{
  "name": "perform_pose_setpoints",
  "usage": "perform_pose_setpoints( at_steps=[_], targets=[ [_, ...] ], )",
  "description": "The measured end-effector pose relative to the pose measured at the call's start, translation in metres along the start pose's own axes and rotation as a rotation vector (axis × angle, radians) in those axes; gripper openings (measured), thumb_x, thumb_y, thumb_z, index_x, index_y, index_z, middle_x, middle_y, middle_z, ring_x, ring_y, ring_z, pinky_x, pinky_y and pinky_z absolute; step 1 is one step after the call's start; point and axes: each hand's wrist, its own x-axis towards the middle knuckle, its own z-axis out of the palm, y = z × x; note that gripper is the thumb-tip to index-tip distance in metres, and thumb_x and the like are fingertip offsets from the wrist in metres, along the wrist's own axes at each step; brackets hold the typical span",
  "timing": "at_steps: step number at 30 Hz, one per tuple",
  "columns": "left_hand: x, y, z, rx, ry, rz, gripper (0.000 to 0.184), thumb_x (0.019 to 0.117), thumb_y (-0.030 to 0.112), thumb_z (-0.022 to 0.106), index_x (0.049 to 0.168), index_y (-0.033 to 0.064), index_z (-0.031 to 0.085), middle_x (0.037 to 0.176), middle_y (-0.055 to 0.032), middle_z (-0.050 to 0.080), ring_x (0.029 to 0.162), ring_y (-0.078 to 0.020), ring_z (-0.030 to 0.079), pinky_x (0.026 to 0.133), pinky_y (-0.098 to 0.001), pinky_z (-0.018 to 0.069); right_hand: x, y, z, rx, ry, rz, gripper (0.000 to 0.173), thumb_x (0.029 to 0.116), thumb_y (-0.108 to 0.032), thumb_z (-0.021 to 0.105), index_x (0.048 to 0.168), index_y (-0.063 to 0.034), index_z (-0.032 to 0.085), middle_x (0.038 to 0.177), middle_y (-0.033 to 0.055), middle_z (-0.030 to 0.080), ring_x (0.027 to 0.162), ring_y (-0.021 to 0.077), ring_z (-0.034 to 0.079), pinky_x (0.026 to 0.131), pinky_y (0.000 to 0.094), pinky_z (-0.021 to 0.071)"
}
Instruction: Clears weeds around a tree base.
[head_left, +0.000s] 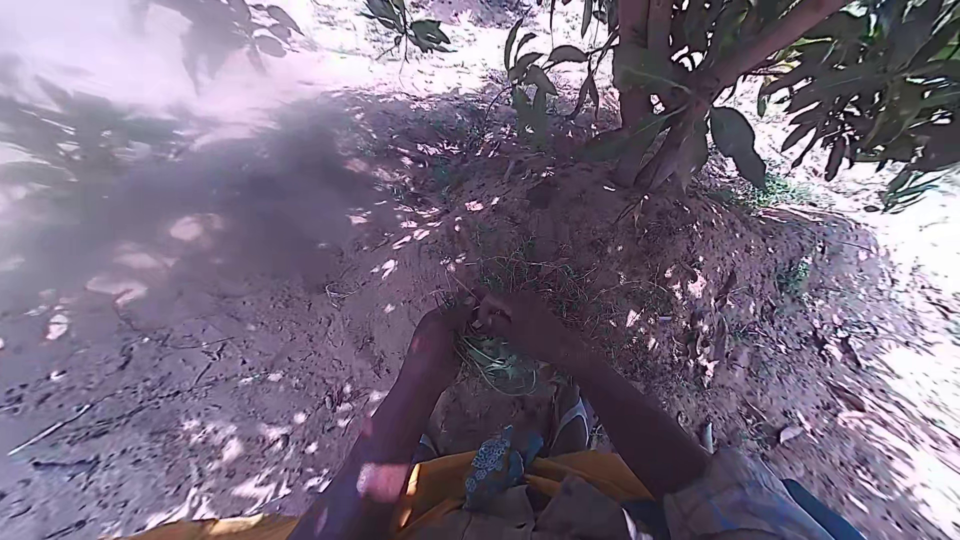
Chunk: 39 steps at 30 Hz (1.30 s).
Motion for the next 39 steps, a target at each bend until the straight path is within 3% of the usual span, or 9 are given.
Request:
perform_pose_setpoints(
  at_steps=[4,7,10,16,21,25,31,35,39],
  targets=[
    [0.002,-0.005,-0.005,-0.010,-0.013,0.002,0.031,0.1089,0.007,0.037,0.105,0.0007,0.067,0.085,-0.0033,0.072,0.074,-0.0083,0.068,0.068,-0.0226,0.0569,0.004,0.001,0.012,-0.002,-0.115,-0.041,0.026,0.1034,-0.003,0.048,0.116,0.0103,0.067,0.106,0.0256,0.069,0.099,0.0317,0.066,0.092,0.0434,0.0493],
    [0.006,-0.005,-0.016,-0.025,0.053,0.078,0.031,0.1107,0.011,0.033,0.100,0.0061,0.061,0.080,0.0010,0.070,0.072,-0.0069,0.069,0.068,-0.0227,0.0580,0.008,0.005,-0.003,0.103,-0.137,0.026,0.029,0.1049,-0.006,0.052,0.127,0.0040,0.067,0.111,0.0203,0.071,0.093,0.0215,0.064,0.088,0.0366,0.0497],
    [0.015,0.002,-0.031,-0.087,0.136,0.121,0.032,0.1121,0.016,0.031,0.102,0.0079,0.060,0.064,0.0056,0.062,0.058,-0.0055,0.064,0.061,-0.0220,0.0575,0.011,0.045,-0.035,0.105,0.086,0.123,0.024,0.1048,-0.007,0.053,0.123,0.0004,0.068,0.108,0.0164,0.070,0.083,0.0195,0.062,0.077,0.0379,0.0509],
    [0.021,0.020,-0.059,-0.086,0.214,0.210,0.021,0.1086,0.020,0.044,0.098,0.0157,0.061,0.057,0.0119,0.042,0.044,-0.0002,0.041,0.046,-0.0150,0.0415,-0.003,0.097,-0.096,-0.035,0.312,0.464,0.029,0.1084,-0.014,0.050,0.126,0.0044,0.065,0.118,0.0229,0.068,0.106,0.0310,0.068,0.098,0.0486,0.0515],
    [0.018,0.028,-0.061,-0.056,0.258,0.291,0.012,0.1047,0.020,0.054,0.095,0.0187,0.062,0.059,0.0123,0.045,0.045,-0.0001,0.042,0.046,-0.0146,0.0396,0.013,0.082,-0.046,-0.046,-0.047,0.399,0.028,0.1081,-0.014,0.051,0.122,0.0069,0.064,0.113,0.0233,0.067,0.098,0.0274,0.066,0.093,0.0427,0.0520],
    [0.016,0.029,-0.058,-0.072,0.258,0.287,0.015,0.1066,0.018,0.050,0.102,0.0141,0.064,0.060,0.0119,0.046,0.045,0.0005,0.042,0.046,-0.0136,0.0404,0.024,0.067,-0.010,-0.380,-0.296,0.532,0.037,0.1094,-0.020,0.045,0.132,0.0029,0.062,0.136,0.0250,0.061,0.130,0.0382,0.057,0.109,0.0556,0.0415],
    [0.019,0.027,-0.057,-0.077,0.258,0.265,0.017,0.1065,0.018,0.049,0.101,0.0141,0.065,0.059,0.0115,0.046,0.045,0.0001,0.043,0.046,-0.0141,0.0412,0.019,0.083,0.014,-0.483,-0.317,0.697,0.041,0.1085,-0.016,0.044,0.141,0.0074,0.051,0.150,0.0275,0.048,0.140,0.0415,0.046,0.111,0.0568,0.0400],
    [0.018,0.027,-0.060,-0.091,0.268,0.257,0.019,0.1067,0.018,0.049,0.100,0.0128,0.066,0.058,0.0106,0.045,0.044,-0.0007,0.043,0.046,-0.0148,0.0419,0.022,0.093,-0.009,-0.337,-0.085,0.609,0.036,0.1083,-0.016,0.046,0.134,0.0042,0.062,0.139,0.0252,0.059,0.133,0.0372,0.055,0.113,0.0515,0.0407],
    [0.021,0.025,-0.060,-0.099,0.261,0.241,0.020,0.1075,0.016,0.047,0.101,0.0107,0.065,0.057,0.0103,0.046,0.044,-0.0001,0.044,0.045,-0.0142,0.0428,0.017,0.080,-0.053,-0.128,0.327,0.450,0.024,0.1055,-0.006,0.051,0.120,0.0012,0.070,0.118,0.0207,0.069,0.108,0.0325,0.066,0.097,0.0505,0.0504]
  ],
)
